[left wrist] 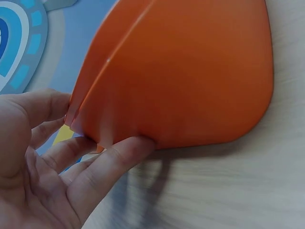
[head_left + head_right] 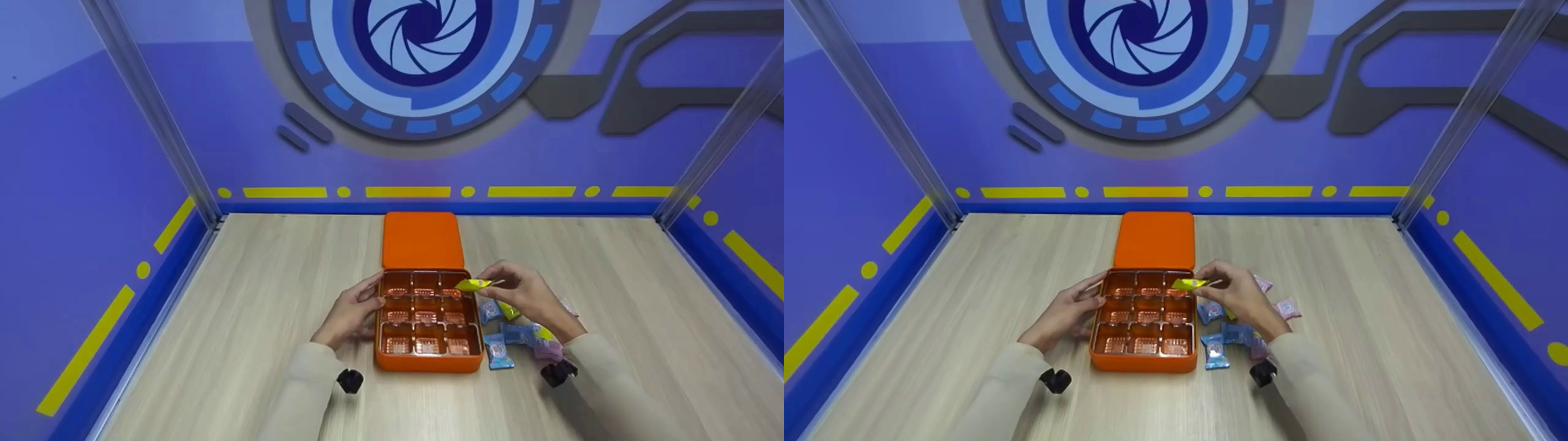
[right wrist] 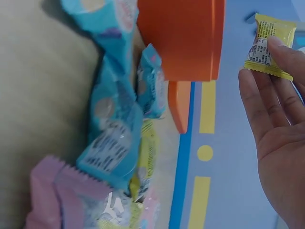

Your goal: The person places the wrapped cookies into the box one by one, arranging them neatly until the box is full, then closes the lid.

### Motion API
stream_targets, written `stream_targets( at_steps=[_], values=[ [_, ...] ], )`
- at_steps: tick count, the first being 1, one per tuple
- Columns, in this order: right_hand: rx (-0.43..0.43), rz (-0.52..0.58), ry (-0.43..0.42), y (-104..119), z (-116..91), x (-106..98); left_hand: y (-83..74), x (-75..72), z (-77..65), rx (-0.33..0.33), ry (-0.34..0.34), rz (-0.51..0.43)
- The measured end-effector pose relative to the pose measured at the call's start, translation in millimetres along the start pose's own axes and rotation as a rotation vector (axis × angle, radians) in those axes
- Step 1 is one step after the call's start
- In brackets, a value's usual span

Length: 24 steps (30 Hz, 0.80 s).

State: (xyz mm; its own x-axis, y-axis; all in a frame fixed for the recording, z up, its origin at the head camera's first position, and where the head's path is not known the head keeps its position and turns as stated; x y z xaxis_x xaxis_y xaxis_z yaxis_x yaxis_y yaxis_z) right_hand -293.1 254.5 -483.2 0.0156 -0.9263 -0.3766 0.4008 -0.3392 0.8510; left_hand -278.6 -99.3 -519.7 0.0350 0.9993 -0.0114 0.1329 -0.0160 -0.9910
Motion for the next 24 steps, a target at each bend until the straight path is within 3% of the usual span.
stream_targets(
  at_steps=[16,24],
  values=[
    [0.032,0.012,0.101,13,2,20,1.7,0.6,0.4,0.000,0.011,-0.017],
    [-0.023,0.016,0.141,21,4,33,3.0,-0.5,1.4,-0.001,0.027,-0.017]
  ],
)
Point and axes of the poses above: each hand's wrist, its own z-axis towards the middle knuckle, its own x-axis out of the palm, y = z × x, the point moved 2 cm from there along z, towards the middle knuckle, and after that the axes turned 13 degrees about -y, right-handed, at the moved point
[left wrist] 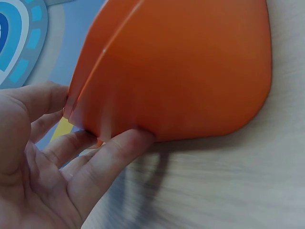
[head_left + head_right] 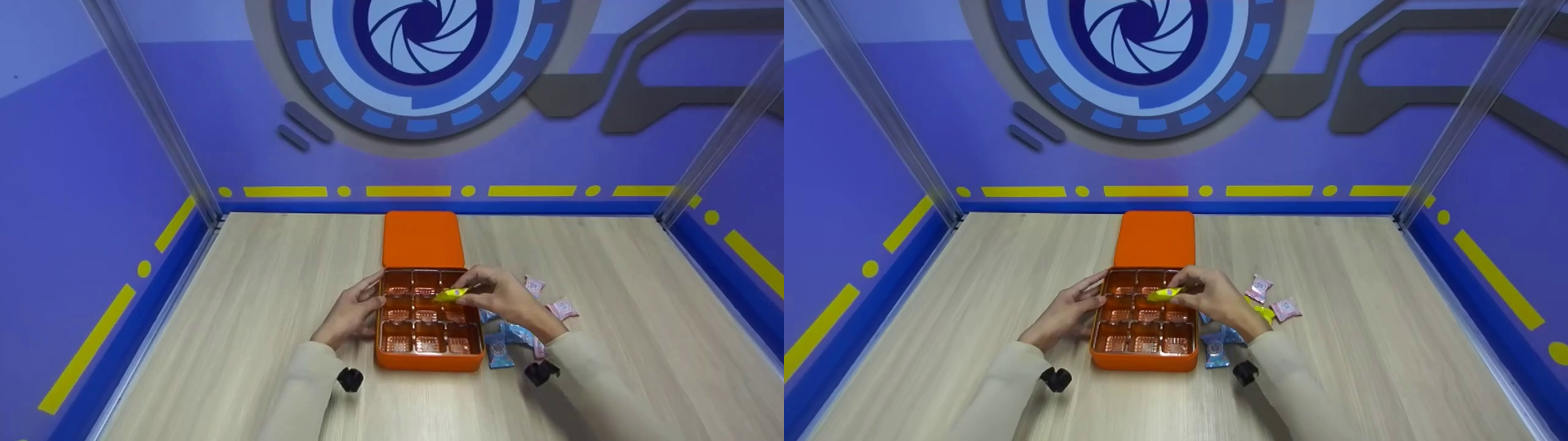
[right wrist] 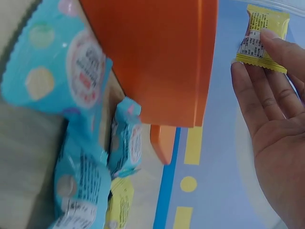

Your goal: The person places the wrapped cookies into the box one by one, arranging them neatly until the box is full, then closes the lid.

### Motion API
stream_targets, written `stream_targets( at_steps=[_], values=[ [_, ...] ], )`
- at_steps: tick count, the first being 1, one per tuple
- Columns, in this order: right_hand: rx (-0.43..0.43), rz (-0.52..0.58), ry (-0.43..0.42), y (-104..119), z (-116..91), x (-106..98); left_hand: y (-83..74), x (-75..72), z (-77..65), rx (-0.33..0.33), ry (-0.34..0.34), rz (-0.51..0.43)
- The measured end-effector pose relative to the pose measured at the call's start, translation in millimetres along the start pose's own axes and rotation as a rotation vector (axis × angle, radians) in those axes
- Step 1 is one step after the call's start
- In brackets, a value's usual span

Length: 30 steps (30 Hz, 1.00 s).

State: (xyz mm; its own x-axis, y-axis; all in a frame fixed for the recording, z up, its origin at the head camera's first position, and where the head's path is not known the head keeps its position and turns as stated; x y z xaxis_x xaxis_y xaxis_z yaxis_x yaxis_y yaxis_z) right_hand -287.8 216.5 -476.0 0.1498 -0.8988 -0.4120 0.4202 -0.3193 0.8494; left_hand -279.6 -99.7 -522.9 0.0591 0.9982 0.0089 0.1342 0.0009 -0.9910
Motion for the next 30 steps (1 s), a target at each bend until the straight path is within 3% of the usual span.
stream_targets(
  at_steps=[9,14,21,30],
  values=[
    [0.002,-0.008,0.060,7,2,15,-1.4,0.6,-2.3,0.003,0.011,0.044],
    [0.003,0.041,0.098,11,2,21,-1.6,1.8,-2.6,0.003,0.011,0.059],
    [-0.020,0.068,0.110,13,4,30,0.2,1.3,-1.3,-0.004,0.012,0.025],
    [-0.031,0.008,0.137,16,5,40,0.9,-0.1,-0.1,-0.011,0.015,0.033]
  ],
)
Point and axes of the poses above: each hand's wrist, its own z-axis towards the middle knuckle, its own x-axis out of the palm, y = z × x, the point moved 2 cm from there along z, towards the middle knuckle, and after that the axes turned 13 degrees about -y, right-handed, at the moved point
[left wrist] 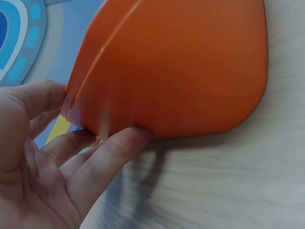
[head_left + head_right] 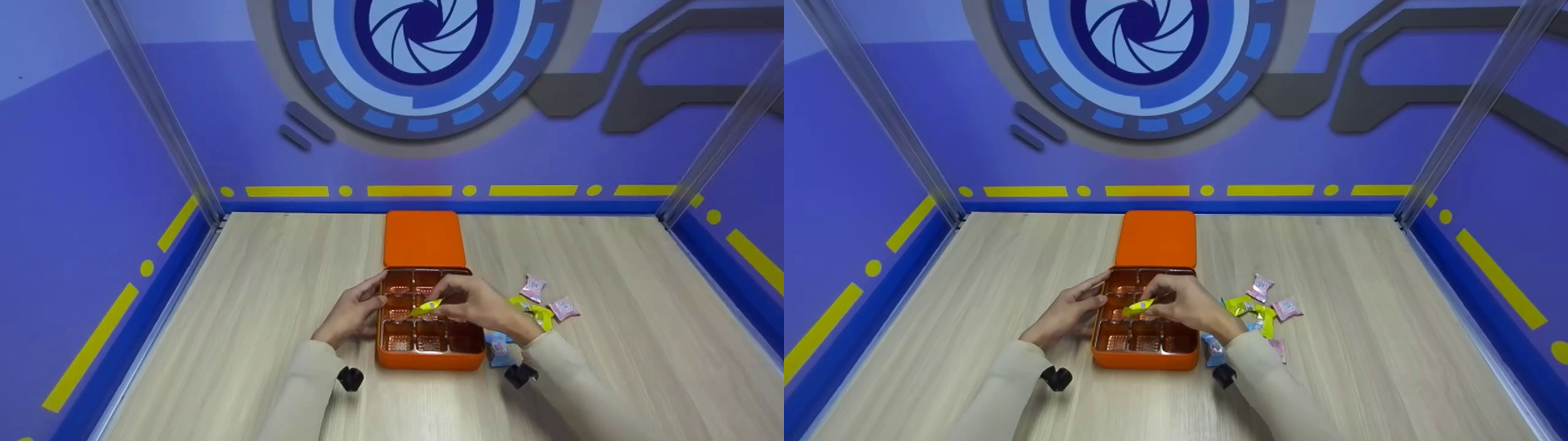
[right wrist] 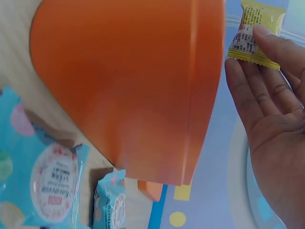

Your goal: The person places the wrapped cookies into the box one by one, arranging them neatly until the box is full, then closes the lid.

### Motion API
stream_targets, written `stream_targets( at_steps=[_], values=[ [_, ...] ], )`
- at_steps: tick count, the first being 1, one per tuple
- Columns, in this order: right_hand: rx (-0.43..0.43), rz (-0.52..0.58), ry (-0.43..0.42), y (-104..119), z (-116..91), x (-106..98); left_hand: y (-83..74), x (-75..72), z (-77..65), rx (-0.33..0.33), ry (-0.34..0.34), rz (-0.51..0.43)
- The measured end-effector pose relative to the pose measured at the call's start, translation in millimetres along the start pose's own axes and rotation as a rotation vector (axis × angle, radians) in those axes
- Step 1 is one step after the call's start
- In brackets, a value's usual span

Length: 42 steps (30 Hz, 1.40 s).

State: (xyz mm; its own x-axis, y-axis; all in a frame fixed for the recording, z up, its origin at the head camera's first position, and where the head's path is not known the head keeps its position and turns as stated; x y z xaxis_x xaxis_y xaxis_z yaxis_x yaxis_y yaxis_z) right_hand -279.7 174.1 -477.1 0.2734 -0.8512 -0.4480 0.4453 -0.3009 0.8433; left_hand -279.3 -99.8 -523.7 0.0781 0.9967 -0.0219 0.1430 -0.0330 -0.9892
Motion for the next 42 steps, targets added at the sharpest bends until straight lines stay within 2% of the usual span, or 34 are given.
stream_targets(
  at_steps=[10,20,28,42],
  values=[
    [-0.071,-0.031,0.009,2,2,9,0.2,-0.1,-1.3,-0.015,0.019,-0.015],
    [-0.079,-0.058,0.024,7,3,17,2.4,-0.7,0.5,-0.010,0.021,-0.014],
    [-0.046,-0.073,0.029,7,3,23,2.4,-0.8,0.5,-0.017,0.020,0.008],
    [-0.104,-0.141,0.041,14,2,31,1.9,-0.9,-0.4,-0.013,0.029,-0.009]
  ],
)
Point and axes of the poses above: each hand's wrist, its own z-axis towards the middle knuckle, its own x-axis out of the palm, y = z × x, the point moved 2 cm from there along z, towards the middle knuckle, and after that the axes turned 13 degrees about -y, right-handed, at the moved point
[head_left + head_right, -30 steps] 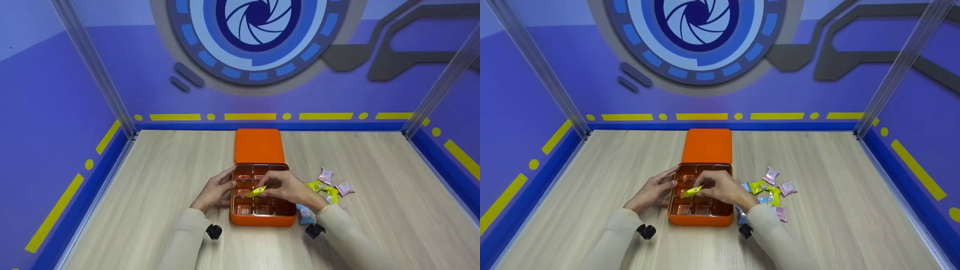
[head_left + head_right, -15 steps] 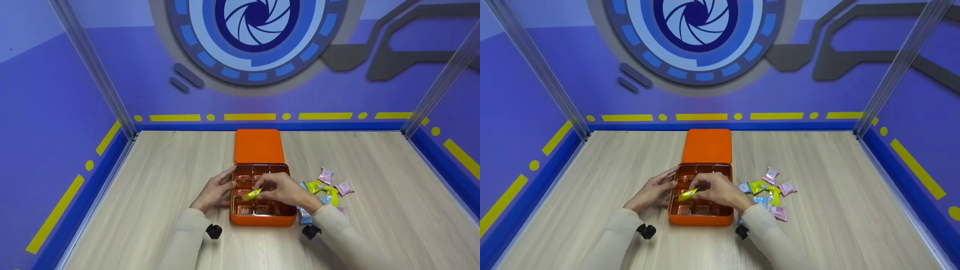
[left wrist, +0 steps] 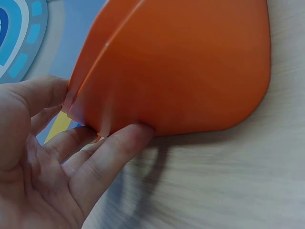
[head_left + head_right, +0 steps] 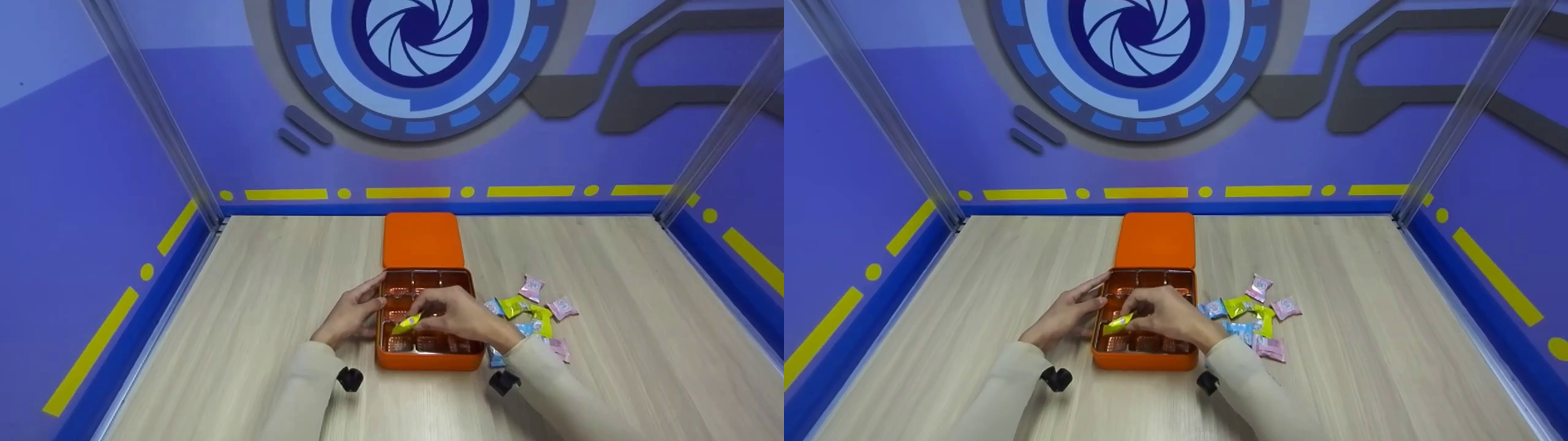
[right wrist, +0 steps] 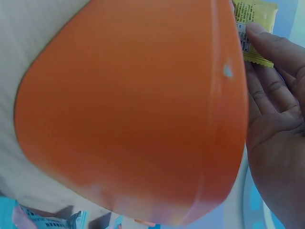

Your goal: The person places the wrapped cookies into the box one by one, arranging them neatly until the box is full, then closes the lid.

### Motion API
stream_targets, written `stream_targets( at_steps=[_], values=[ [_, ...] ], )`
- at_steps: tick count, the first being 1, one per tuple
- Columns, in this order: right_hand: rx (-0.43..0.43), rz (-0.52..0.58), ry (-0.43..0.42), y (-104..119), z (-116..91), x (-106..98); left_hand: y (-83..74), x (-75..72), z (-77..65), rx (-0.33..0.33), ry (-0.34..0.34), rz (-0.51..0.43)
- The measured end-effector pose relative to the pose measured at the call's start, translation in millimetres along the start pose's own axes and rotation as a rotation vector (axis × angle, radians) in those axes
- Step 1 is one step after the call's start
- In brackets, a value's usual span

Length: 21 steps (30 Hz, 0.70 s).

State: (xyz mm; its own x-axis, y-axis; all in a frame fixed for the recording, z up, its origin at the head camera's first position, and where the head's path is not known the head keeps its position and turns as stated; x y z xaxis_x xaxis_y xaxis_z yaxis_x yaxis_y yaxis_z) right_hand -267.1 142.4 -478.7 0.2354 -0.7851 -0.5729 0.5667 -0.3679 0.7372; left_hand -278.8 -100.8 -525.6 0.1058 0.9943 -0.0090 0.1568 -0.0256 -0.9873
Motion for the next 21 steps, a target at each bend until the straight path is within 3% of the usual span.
stream_targets(
  at_steps=[21],
  values=[
    [-0.014,0.010,0.026,1,1,11,-1.0,0.0,-0.5,0.011,-0.014,0.029]
  ],
)
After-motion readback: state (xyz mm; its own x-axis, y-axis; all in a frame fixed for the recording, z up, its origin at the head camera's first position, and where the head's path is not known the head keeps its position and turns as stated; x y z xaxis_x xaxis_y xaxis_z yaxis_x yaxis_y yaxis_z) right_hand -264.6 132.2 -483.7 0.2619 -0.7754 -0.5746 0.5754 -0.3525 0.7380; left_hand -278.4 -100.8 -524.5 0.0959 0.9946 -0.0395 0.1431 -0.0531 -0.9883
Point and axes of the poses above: each hand's wrist, its own z-axis towards the middle knuckle, its own x-axis out of the palm, y = z × x, the point moved 2 cm from there along z, towards the middle knuckle, and after that the axes turned 13 degrees about -y, right-handed, at the moved point
